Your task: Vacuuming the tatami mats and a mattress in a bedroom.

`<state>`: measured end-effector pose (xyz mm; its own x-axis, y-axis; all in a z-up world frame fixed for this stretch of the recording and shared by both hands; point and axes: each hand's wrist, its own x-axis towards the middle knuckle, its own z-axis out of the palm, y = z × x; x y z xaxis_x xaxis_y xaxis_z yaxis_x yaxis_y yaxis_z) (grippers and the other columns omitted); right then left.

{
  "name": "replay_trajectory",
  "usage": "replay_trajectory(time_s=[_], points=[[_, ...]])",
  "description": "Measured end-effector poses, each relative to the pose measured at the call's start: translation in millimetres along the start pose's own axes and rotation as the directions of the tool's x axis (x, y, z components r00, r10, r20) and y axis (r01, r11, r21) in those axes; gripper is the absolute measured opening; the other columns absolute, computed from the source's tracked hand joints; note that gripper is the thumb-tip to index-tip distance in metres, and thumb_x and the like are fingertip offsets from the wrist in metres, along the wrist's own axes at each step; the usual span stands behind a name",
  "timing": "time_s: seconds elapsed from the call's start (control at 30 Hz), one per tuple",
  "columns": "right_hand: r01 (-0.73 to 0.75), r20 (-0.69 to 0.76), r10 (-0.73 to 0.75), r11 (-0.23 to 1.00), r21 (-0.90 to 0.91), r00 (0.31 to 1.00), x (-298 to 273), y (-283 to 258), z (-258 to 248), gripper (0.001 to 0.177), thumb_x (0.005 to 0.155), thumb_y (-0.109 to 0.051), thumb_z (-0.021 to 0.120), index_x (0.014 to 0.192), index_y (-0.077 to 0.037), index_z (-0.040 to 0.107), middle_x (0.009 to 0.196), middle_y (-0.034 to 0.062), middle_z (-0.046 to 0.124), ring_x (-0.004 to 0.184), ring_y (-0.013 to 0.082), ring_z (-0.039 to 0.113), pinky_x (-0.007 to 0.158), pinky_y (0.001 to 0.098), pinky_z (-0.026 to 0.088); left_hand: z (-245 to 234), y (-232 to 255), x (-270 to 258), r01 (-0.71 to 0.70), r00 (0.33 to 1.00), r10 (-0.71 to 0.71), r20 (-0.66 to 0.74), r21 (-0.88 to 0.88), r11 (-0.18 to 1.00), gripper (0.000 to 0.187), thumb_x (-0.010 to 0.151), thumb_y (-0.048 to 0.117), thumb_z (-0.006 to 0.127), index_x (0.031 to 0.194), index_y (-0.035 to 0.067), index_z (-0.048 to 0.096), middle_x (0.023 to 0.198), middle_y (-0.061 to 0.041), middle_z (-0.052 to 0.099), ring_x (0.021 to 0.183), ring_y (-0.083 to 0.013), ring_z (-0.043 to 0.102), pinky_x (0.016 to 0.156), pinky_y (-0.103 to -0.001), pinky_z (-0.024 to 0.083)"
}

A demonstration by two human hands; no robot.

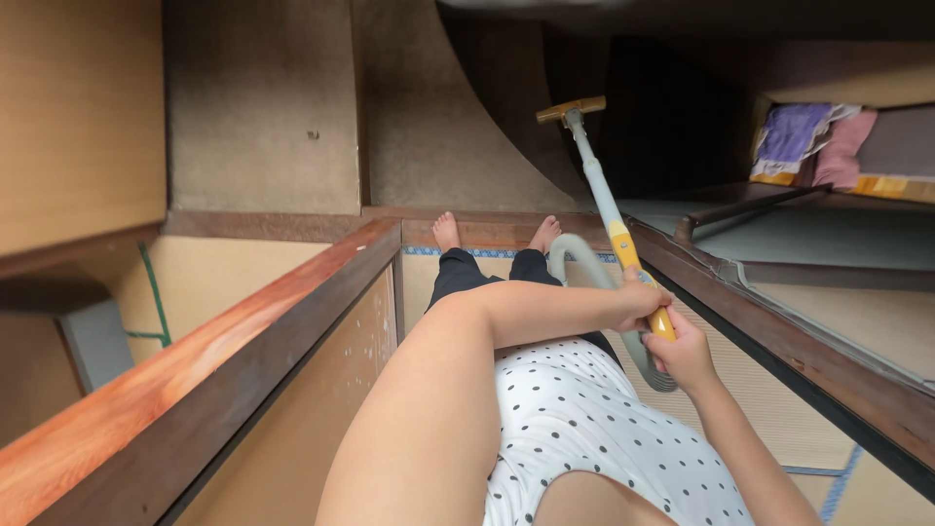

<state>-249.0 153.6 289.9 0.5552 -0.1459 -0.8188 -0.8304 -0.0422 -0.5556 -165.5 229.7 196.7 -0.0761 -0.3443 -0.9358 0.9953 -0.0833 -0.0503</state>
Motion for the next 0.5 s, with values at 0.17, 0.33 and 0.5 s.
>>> replay_trajectory(time_s=[0.17,0.33,0.5], points=[[0.123,-0.103,-0.096,0.945,0.304,0.990,28,13,-8,0.035,0.086,0.002,0.061,0.120,0.002,0.061,0.080,0.0036,0.059,0.049,0.0067,0.046,0.043,0.0223,0.034,12,-1,80,-0.190,0.978,0.157,0.137,0.276,0.942,0.081,0.087,0.020,0.069,0.157,0.026,0.028,0.126,-0.016,0.062,0.094,-0.0265,0.069,0.066,-0.043,0.060],[0.196,-0.201,-0.111,0.858,0.474,0.973,73,37,-2,0.024,0.087,0.002,0.059,0.112,0.003,0.061,0.081,0.0055,0.060,0.050,0.0078,0.046,0.043,0.0227,0.034,4,40,77,-0.220,0.974,0.157,0.164,0.503,0.836,0.083,0.089,0.028,0.073,0.157,0.023,0.027,0.133,-0.016,0.058,0.099,-0.0300,0.070,0.073,-0.047,0.062],[0.249,-0.303,-0.090,0.802,0.542,0.949,149,71,29,0.022,0.087,0.002,0.060,0.109,0.002,0.061,0.077,0.0056,0.060,0.048,0.0090,0.047,0.043,0.0236,0.035,-27,80,125,-0.233,0.966,0.054,0.253,0.760,0.607,0.081,0.085,0.043,0.068,0.155,0.026,0.030,0.135,-0.011,0.058,0.101,-0.0300,0.067,0.076,-0.052,0.056]])
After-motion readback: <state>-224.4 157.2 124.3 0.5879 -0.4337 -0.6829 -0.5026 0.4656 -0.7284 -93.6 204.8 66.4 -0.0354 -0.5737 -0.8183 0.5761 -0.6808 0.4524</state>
